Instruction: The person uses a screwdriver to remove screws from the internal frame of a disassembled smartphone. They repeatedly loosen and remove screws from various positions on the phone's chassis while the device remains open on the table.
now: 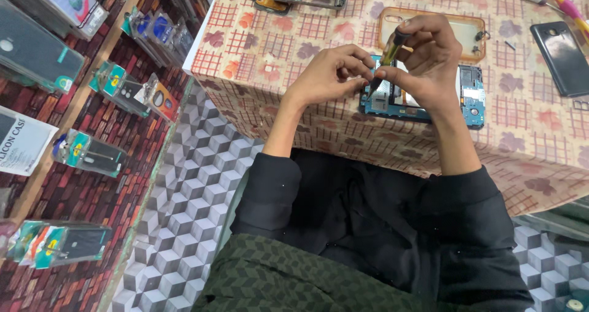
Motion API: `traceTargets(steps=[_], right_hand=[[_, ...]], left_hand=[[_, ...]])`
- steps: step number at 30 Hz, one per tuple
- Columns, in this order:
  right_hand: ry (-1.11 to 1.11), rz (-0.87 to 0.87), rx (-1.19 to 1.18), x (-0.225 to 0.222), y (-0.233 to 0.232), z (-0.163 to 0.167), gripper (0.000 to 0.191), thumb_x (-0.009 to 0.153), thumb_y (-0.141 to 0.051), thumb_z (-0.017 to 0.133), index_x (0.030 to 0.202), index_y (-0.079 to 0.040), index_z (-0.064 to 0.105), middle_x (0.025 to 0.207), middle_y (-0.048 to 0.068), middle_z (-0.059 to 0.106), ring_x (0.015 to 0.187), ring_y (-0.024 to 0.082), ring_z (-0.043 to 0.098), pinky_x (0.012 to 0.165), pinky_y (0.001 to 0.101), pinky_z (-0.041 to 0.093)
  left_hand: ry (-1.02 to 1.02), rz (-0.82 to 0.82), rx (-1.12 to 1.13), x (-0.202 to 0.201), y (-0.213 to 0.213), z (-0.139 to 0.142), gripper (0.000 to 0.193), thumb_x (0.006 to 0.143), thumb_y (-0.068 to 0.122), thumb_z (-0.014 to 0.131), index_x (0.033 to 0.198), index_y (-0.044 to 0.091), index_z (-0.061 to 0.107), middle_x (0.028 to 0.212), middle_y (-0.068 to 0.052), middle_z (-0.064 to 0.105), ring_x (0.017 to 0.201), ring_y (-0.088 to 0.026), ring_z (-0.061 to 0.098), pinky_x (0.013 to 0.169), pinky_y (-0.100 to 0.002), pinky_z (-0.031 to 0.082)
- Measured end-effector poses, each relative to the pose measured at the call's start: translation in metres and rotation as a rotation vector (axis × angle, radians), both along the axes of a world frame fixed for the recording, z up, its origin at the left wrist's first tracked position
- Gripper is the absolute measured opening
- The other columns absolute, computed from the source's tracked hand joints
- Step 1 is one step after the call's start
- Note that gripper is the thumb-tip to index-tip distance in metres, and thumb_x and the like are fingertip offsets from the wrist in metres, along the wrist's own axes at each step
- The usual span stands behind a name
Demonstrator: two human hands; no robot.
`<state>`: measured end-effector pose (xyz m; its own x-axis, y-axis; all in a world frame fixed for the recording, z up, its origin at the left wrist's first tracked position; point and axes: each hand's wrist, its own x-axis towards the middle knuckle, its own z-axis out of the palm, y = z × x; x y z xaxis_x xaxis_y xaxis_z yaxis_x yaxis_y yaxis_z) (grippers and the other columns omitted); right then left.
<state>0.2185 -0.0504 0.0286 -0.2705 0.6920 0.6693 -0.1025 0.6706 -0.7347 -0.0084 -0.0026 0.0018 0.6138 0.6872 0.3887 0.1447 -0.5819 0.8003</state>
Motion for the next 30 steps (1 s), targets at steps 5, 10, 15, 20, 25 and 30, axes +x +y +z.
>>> traceTargets(steps=[5, 10, 15, 20, 25, 30], right_hand=[[-0.005, 0.007, -0.003, -0.001, 0.001, -0.001, 0.052, 0.093, -0.001, 0.090, 0.128, -0.008, 0.053, 0.119, 0.002, 0.061, 0.111, 0.007, 0.064, 0.107, 0.0312, 0.063], [0.004, 0.010, -0.009, 0.000, 0.000, -0.002, 0.053, 0.093, -0.001, 0.090, 0.129, -0.008, 0.052, 0.119, 0.002, 0.060, 0.112, 0.008, 0.064, 0.106, 0.0304, 0.063], [0.008, 0.014, -0.009, 0.001, 0.000, -0.003, 0.053, 0.093, -0.001, 0.090, 0.129, -0.008, 0.052, 0.121, 0.002, 0.060, 0.113, 0.008, 0.064, 0.106, 0.0293, 0.063], [-0.003, 0.037, -0.023, 0.004, 0.002, -0.007, 0.052, 0.092, 0.003, 0.087, 0.129, -0.007, 0.053, 0.118, 0.004, 0.062, 0.111, 0.011, 0.066, 0.102, 0.0302, 0.063], [-0.012, 0.138, -0.112, 0.008, -0.005, -0.002, 0.045, 0.098, 0.006, 0.078, 0.130, -0.010, 0.051, 0.114, 0.007, 0.066, 0.113, 0.020, 0.075, 0.097, 0.0320, 0.067], [0.017, 0.336, -0.062, -0.002, -0.003, 0.008, 0.047, 0.091, 0.005, 0.073, 0.128, -0.012, 0.050, 0.115, 0.011, 0.067, 0.116, 0.021, 0.069, 0.103, 0.0339, 0.062]], left_hand=[[-0.032, -0.020, -0.003, -0.001, 0.002, -0.004, 0.014, 0.086, 0.011, 0.079, 0.100, 0.011, 0.082, 0.114, 0.005, 0.072, 0.081, -0.008, 0.069, 0.069, -0.025, 0.055], [-0.026, -0.023, 0.047, -0.001, 0.003, -0.003, 0.013, 0.089, 0.014, 0.080, 0.101, 0.011, 0.082, 0.115, 0.005, 0.071, 0.083, -0.009, 0.069, 0.069, -0.025, 0.055], [-0.014, -0.020, 0.026, 0.000, 0.002, -0.002, 0.012, 0.090, 0.015, 0.078, 0.101, 0.012, 0.082, 0.116, 0.006, 0.072, 0.082, -0.009, 0.069, 0.069, -0.025, 0.054], [-0.035, -0.025, 0.066, 0.000, 0.001, -0.002, 0.015, 0.089, 0.014, 0.079, 0.103, 0.011, 0.082, 0.114, 0.004, 0.072, 0.084, -0.009, 0.069, 0.069, -0.025, 0.054], [-0.083, -0.021, -0.044, -0.001, -0.001, -0.001, 0.016, 0.088, 0.012, 0.079, 0.104, 0.010, 0.079, 0.111, 0.003, 0.072, 0.079, -0.009, 0.066, 0.066, -0.024, 0.053], [-0.243, 0.060, 0.067, -0.007, -0.010, 0.002, 0.011, 0.093, 0.006, 0.075, 0.102, 0.011, 0.077, 0.108, 0.004, 0.072, 0.081, -0.004, 0.068, 0.065, -0.019, 0.054]])
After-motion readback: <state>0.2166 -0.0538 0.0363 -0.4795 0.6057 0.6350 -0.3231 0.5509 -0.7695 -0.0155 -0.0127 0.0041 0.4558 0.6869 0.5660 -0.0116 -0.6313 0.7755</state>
